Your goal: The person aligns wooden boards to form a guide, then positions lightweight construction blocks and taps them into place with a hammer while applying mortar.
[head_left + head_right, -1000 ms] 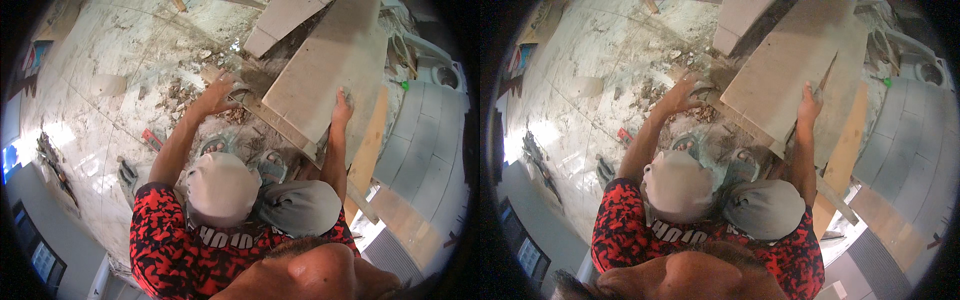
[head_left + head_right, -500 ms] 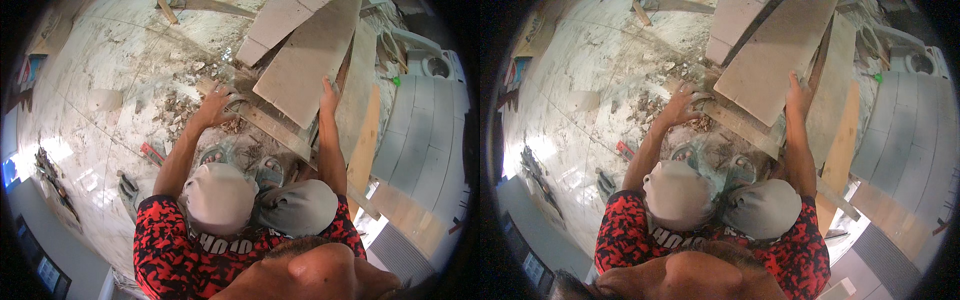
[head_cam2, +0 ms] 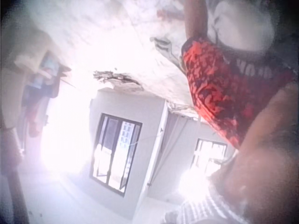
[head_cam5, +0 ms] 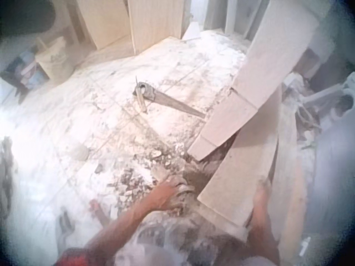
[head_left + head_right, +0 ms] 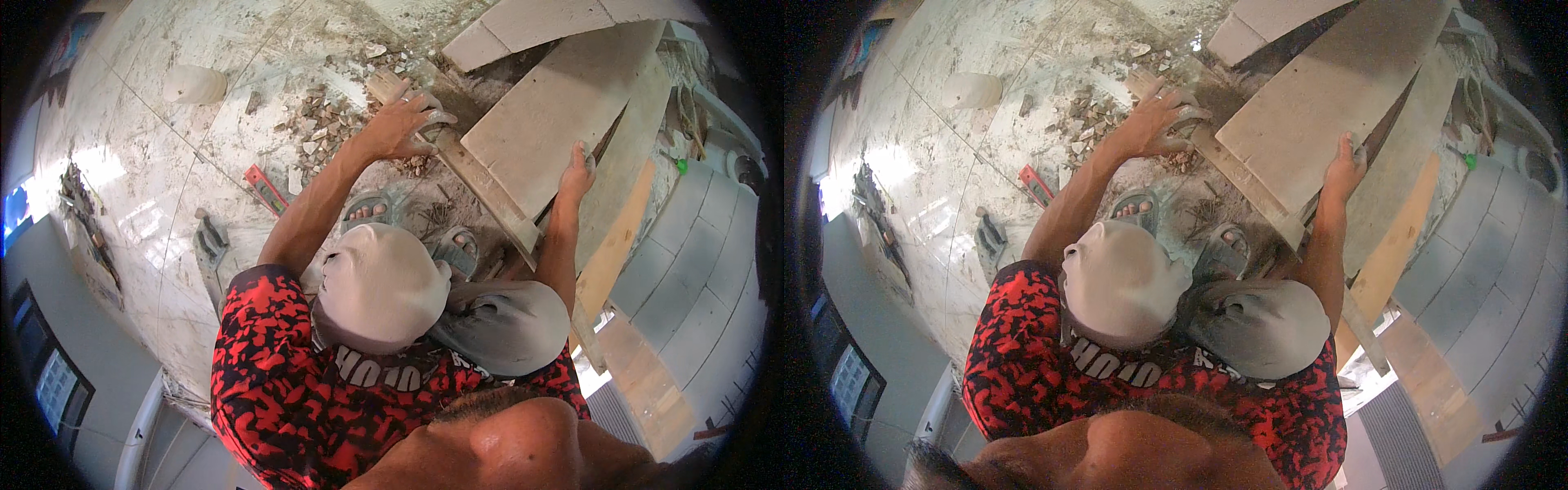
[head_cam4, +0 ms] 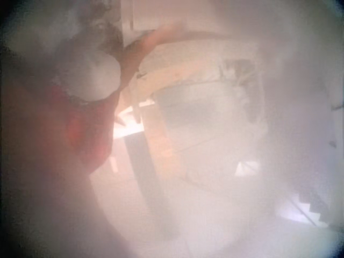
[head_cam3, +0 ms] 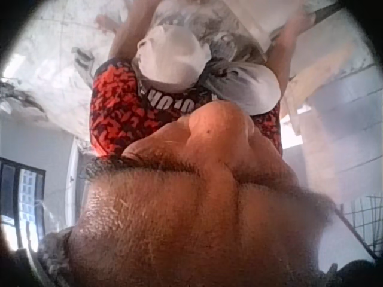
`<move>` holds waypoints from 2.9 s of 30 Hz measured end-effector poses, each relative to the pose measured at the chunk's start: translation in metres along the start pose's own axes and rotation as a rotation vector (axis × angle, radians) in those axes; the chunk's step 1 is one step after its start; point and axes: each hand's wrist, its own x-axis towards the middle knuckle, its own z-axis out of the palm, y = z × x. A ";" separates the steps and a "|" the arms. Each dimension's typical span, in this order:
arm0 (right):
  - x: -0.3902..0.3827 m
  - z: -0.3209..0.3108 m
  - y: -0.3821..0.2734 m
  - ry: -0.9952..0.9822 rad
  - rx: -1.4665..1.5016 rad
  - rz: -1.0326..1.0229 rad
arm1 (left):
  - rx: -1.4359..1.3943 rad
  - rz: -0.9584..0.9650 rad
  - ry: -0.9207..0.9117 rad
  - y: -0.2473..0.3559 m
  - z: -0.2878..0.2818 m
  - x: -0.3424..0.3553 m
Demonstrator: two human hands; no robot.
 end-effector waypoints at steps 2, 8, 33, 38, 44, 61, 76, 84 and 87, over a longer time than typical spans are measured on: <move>-0.006 0.004 -0.010 -0.008 0.007 0.012 | 0.026 -0.016 -0.006 -0.001 0.001 0.000; -0.020 -0.006 -0.008 -0.059 -0.083 0.062 | 0.041 0.040 0.089 0.008 0.001 0.002; -0.072 -0.017 -0.039 -0.157 0.196 0.471 | 0.256 0.081 -0.026 0.035 0.014 0.011; -0.080 -0.007 -0.063 -0.189 0.226 0.584 | 0.262 0.048 0.010 0.018 0.025 0.005; -0.075 -0.013 -0.002 -0.219 0.357 0.488 | 0.261 0.080 0.101 0.023 0.027 0.000; -0.083 -0.007 -0.028 -0.232 0.299 0.445 | 0.099 0.022 0.188 0.017 0.027 -0.001; -0.085 -0.025 -0.042 -0.389 0.210 0.469 | 0.013 -0.166 0.313 0.020 0.036 -0.017; -0.086 -0.027 -0.040 -0.337 0.163 0.462 | 0.033 -0.177 0.318 0.021 0.038 -0.016; -0.085 -0.026 -0.037 -0.353 0.170 0.441 | 0.045 -0.184 0.302 0.020 0.039 -0.016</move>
